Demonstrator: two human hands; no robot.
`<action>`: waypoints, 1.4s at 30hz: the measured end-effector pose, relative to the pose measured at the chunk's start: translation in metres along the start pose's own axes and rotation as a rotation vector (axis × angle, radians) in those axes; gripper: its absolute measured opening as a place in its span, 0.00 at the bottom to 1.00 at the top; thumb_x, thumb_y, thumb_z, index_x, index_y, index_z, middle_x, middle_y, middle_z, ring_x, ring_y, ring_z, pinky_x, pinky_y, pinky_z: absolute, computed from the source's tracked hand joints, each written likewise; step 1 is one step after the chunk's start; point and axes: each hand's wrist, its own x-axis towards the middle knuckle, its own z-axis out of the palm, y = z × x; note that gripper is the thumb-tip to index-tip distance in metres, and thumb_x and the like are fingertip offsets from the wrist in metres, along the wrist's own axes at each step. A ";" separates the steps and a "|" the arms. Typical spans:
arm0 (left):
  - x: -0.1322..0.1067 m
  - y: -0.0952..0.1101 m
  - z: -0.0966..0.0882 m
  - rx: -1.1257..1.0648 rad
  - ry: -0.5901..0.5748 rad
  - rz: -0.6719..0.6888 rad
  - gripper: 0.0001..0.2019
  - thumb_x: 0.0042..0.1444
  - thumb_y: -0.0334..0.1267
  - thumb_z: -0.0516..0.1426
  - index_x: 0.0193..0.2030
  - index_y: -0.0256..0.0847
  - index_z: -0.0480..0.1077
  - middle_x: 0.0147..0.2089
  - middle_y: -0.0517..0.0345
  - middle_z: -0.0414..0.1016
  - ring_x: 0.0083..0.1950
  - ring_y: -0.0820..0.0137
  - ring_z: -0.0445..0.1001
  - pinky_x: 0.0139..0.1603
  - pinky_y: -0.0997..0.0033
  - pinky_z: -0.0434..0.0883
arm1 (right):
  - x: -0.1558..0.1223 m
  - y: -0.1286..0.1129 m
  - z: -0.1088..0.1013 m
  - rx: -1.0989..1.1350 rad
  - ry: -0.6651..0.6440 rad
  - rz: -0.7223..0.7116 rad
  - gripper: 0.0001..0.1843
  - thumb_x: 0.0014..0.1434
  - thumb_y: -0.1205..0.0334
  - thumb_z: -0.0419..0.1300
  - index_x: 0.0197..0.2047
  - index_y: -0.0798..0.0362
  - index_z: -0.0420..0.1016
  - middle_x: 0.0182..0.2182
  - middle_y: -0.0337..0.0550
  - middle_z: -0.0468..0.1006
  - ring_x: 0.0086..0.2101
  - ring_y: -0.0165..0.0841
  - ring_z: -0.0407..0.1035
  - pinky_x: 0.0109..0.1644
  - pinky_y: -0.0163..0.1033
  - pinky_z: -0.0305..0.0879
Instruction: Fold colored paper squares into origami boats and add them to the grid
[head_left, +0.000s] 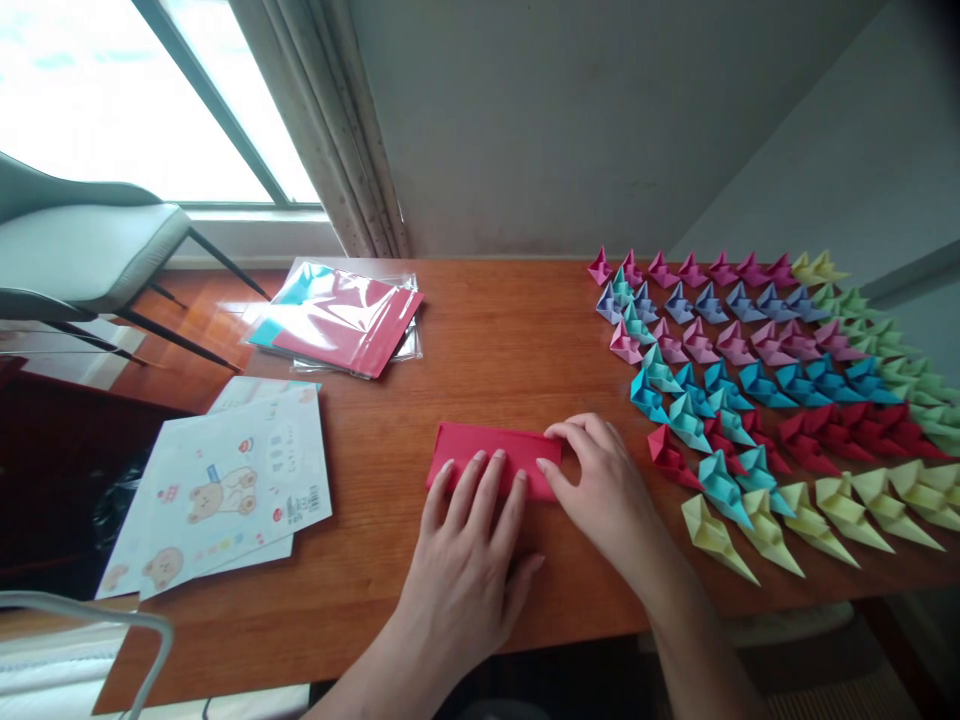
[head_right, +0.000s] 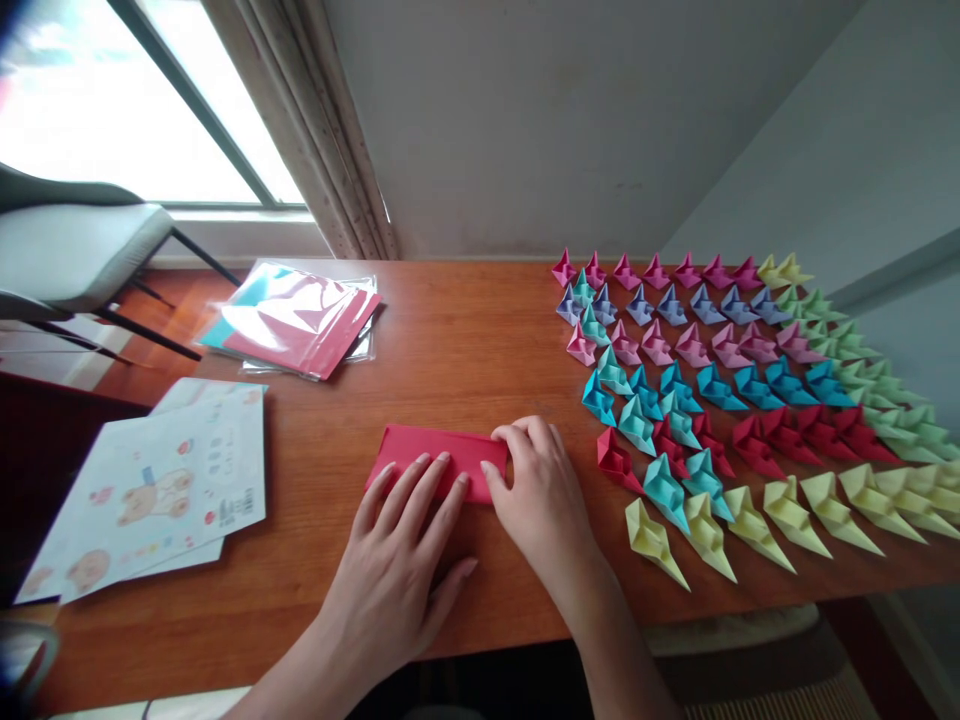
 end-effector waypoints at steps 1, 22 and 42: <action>0.000 0.000 0.000 -0.003 -0.004 -0.003 0.30 0.64 0.50 0.54 0.69 0.37 0.63 0.72 0.40 0.63 0.71 0.48 0.61 0.71 0.46 0.50 | 0.000 -0.001 0.000 -0.021 0.014 0.000 0.12 0.61 0.64 0.61 0.48 0.51 0.73 0.44 0.50 0.75 0.46 0.44 0.71 0.51 0.51 0.71; -0.002 -0.001 -0.003 -0.055 -0.011 -0.017 0.31 0.64 0.48 0.55 0.71 0.37 0.60 0.73 0.41 0.60 0.73 0.48 0.58 0.72 0.45 0.52 | -0.002 0.000 -0.004 0.479 -0.006 0.315 0.10 0.61 0.56 0.62 0.41 0.51 0.80 0.34 0.44 0.83 0.32 0.36 0.76 0.36 0.39 0.72; 0.010 -0.043 -0.032 -1.462 0.191 -0.828 0.19 0.51 0.40 0.70 0.50 0.43 0.76 0.35 0.62 0.76 0.35 0.76 0.74 0.33 0.83 0.71 | -0.028 0.000 -0.040 0.910 -0.052 0.411 0.08 0.58 0.55 0.69 0.40 0.47 0.81 0.36 0.40 0.81 0.37 0.32 0.74 0.39 0.33 0.71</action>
